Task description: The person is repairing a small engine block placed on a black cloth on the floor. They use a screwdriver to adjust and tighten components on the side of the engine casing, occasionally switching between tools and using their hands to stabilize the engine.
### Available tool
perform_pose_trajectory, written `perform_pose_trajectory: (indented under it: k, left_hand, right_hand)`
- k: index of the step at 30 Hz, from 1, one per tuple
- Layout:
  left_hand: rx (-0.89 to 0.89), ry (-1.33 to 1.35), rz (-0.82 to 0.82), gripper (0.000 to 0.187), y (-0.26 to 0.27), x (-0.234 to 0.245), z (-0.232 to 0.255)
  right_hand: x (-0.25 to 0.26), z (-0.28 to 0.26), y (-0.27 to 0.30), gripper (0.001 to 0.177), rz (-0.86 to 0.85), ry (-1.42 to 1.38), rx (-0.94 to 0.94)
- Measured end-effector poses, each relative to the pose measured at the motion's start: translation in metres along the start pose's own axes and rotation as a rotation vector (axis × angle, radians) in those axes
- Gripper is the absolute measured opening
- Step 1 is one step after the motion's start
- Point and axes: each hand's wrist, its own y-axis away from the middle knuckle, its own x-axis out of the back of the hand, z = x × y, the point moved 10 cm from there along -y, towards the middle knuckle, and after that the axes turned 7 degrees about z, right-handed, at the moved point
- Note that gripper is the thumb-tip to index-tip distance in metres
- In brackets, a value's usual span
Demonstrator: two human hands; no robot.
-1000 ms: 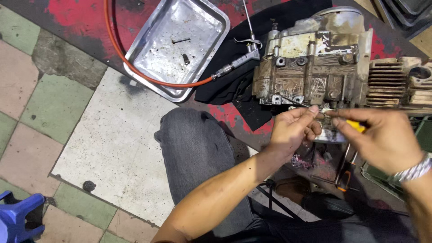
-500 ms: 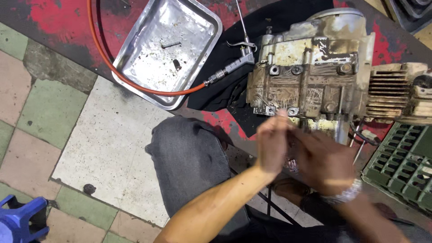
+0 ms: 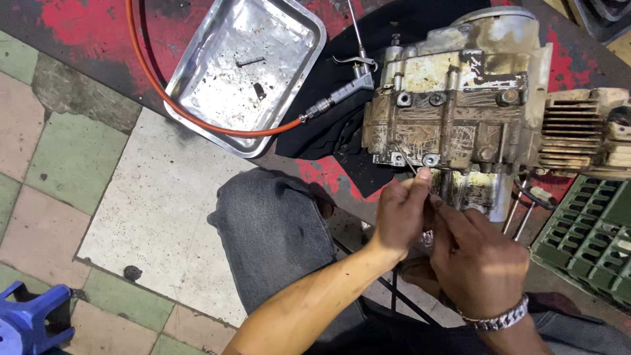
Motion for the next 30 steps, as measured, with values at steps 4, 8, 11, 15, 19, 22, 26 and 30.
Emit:
perform_pose_trajectory:
  k: [4, 8, 11, 15, 19, 22, 26, 30]
  left_hand:
    - [-0.081, -0.007, -0.021, 0.047, -0.003, -0.002, 0.006]
    - [-0.033, -0.001, 0.014, 0.049, -0.008, 0.006, 0.003]
    - [0.001, 0.024, 0.029, 0.045, -0.004, 0.010, 0.000]
    - [-0.039, -0.047, -0.013, 0.047, -0.002, 0.009, 0.003]
    - [-0.090, -0.128, -0.022, 0.050, -0.005, 0.003, 0.008]
    - [-0.116, -0.071, -0.042, 0.050, -0.007, 0.001, 0.015]
    - [-0.118, -0.129, 0.010, 0.051, -0.006, 0.006, 0.024]
    - [-0.065, -0.104, 0.036, 0.050, -0.003, 0.015, 0.025]
  right_hand:
    - [-0.002, -0.004, -0.004, 0.022, -0.020, 0.053, 0.011]
    - [-0.010, -0.002, -0.003, 0.023, 0.009, 0.005, 0.029]
    - [-0.016, 0.000, 0.003, 0.024, -0.031, -0.016, 0.013]
    - [-0.008, -0.003, 0.009, 0.022, 0.046, -0.020, -0.006]
    - [-0.005, -0.003, 0.005, 0.024, 0.023, 0.034, -0.056]
    - [-0.006, -0.002, 0.000, 0.023, 0.042, -0.028, -0.028]
    - [-0.017, 0.001, -0.002, 0.020, -0.008, -0.031, -0.019]
    - [-0.018, -0.012, -0.004, 0.022, -0.011, -0.017, -0.014]
